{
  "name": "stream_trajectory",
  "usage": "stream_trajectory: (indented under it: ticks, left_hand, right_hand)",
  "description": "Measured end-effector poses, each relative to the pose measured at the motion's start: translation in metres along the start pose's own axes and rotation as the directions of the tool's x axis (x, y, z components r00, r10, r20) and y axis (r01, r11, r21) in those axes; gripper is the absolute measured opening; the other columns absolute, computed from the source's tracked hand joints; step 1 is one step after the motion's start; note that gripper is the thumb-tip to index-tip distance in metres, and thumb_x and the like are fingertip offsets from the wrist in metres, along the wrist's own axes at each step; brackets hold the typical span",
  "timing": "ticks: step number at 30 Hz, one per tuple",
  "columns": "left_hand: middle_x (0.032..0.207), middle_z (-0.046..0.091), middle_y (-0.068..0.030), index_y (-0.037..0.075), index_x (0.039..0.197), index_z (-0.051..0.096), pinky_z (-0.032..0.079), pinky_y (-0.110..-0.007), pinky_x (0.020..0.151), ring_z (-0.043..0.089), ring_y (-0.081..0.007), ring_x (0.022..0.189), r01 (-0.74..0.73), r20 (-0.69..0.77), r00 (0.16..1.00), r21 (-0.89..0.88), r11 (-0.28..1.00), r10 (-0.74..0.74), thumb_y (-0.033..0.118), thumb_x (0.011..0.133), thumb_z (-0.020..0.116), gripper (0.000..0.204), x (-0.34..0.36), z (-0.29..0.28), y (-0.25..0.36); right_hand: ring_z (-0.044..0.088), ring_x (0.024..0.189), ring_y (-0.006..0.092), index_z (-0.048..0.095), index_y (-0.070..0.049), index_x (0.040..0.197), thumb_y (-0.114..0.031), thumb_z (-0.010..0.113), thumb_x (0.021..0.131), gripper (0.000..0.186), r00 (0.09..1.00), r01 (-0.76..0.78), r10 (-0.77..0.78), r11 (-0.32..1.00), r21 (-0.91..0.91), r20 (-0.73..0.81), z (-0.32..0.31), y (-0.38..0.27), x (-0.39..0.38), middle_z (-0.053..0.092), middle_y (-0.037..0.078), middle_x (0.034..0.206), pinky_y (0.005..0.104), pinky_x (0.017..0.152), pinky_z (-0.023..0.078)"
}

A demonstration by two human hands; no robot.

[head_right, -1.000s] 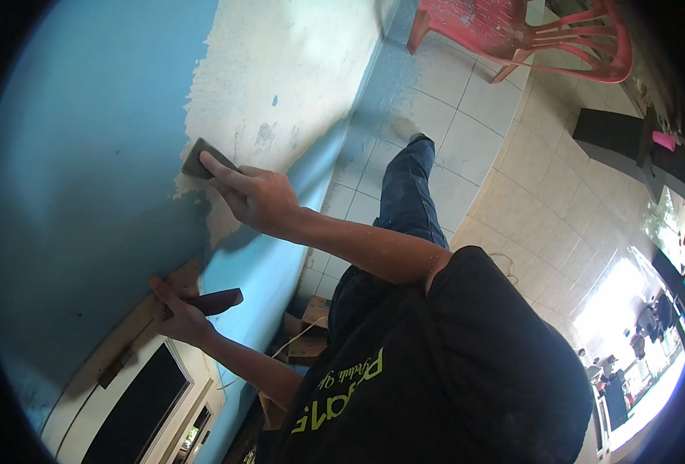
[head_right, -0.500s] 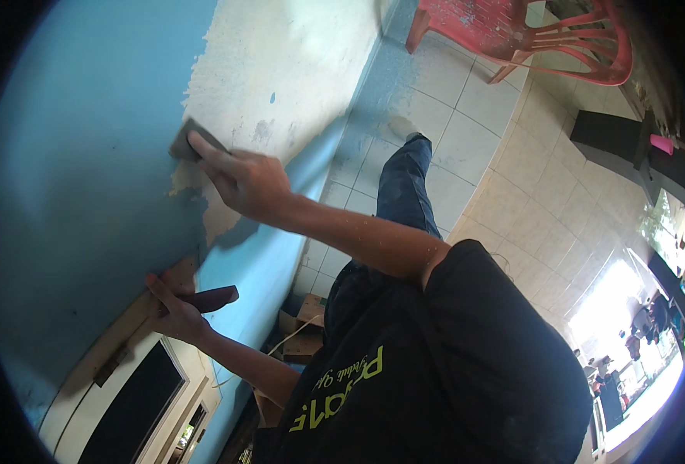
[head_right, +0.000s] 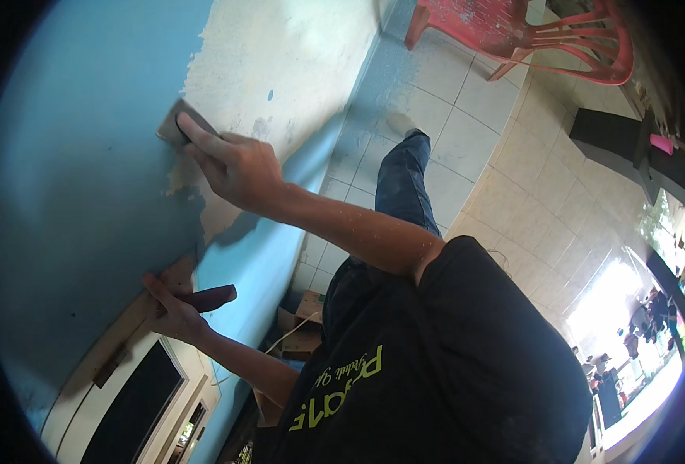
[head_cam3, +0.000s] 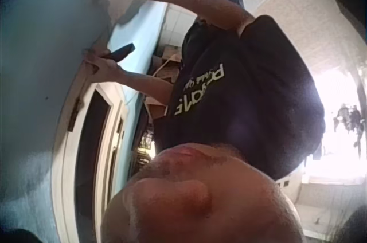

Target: The person scrapes old paint and debris from a wall using a putty knife.

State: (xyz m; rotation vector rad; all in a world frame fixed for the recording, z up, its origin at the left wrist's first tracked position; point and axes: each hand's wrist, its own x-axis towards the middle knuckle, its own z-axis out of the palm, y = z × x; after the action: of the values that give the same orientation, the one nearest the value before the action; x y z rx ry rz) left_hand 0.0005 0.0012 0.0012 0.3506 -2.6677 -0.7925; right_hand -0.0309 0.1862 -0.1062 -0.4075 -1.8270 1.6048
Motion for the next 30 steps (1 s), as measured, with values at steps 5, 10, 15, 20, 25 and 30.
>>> stream_trajectory:
  ticks: [5,10,15,20,25,30]
  left_hand:
    - [0.045,0.054,-0.0030,-0.004,0.081,0.071,0.044,-0.028,0.053,0.053,-0.0111,0.044,0.018,-0.010,1.000,0.034,0.999,-0.017,0.058,0.089,0.056,0.065,0.001,0.002,-0.003]
    - [0.045,0.054,-0.0029,-0.004,0.080,0.071,0.045,-0.028,0.054,0.053,-0.0111,0.043,0.022,-0.011,1.000,0.031,0.999,-0.022,0.058,0.089,0.056,0.065,0.001,0.001,-0.001]
    - [0.045,0.055,-0.0028,-0.004,0.080,0.071,0.047,-0.028,0.056,0.053,-0.0106,0.043,-0.012,-0.009,1.000,0.034,0.999,0.013,0.059,0.089,0.056,0.065,0.001,0.000,-0.004]
    - [0.046,0.056,-0.0038,-0.004,0.079,0.071,0.046,-0.028,0.054,0.053,-0.0106,0.043,-0.014,-0.009,1.000,0.027,1.000,0.014,0.059,0.089,0.056,0.065,0.001,0.001,-0.002]
    - [0.048,0.057,-0.0044,-0.003,0.078,0.070,0.046,-0.027,0.053,0.054,-0.0112,0.043,0.008,0.000,1.000,0.012,1.000,-0.008,0.057,0.089,0.057,0.063,0.001,0.000,0.000]
    - [0.049,0.058,-0.0049,-0.003,0.079,0.070,0.046,-0.027,0.051,0.055,-0.0116,0.043,-0.026,-0.031,0.999,-0.001,1.000,0.026,0.055,0.090,0.057,0.061,0.005,0.001,-0.015]
  right_hand:
    - [0.057,0.047,0.0184,0.050,-0.014,0.137,-0.014,0.065,0.089,0.050,0.999,0.015,-0.014,1.000,-0.013,0.041,0.005,0.018,-0.033,0.063,0.010,0.063,0.0329,0.046,0.047]
    - [0.059,0.051,0.0179,0.049,-0.013,0.138,-0.015,0.062,0.091,0.048,0.996,-0.053,0.054,0.999,-0.012,0.066,-0.001,0.008,-0.013,0.063,0.010,0.064,0.0319,0.048,0.048]
    - [0.064,0.059,0.0266,0.047,-0.017,0.138,-0.021,0.059,0.093,0.047,0.987,-0.083,0.081,0.997,0.005,0.137,0.003,0.014,-0.036,0.066,0.012,0.073,0.0375,0.053,0.050]
    - [0.057,0.053,0.0210,0.048,-0.016,0.138,-0.018,0.057,0.094,0.045,0.964,-0.264,0.257,0.952,0.156,0.063,0.003,0.017,-0.022,0.059,0.016,0.066,0.0314,0.054,0.046]
    - [0.045,0.055,0.0110,0.047,-0.011,0.139,-0.026,0.050,0.099,0.042,0.889,-0.457,0.455,0.863,0.216,0.061,0.014,0.061,-0.046,0.054,0.012,0.063,0.0276,0.055,0.042]
    - [0.038,0.061,0.0057,0.043,-0.008,0.140,-0.035,0.045,0.101,0.048,0.693,-0.693,0.712,0.615,0.376,0.113,0.004,0.066,-0.031,0.060,-0.002,0.072,0.0227,0.059,0.039]
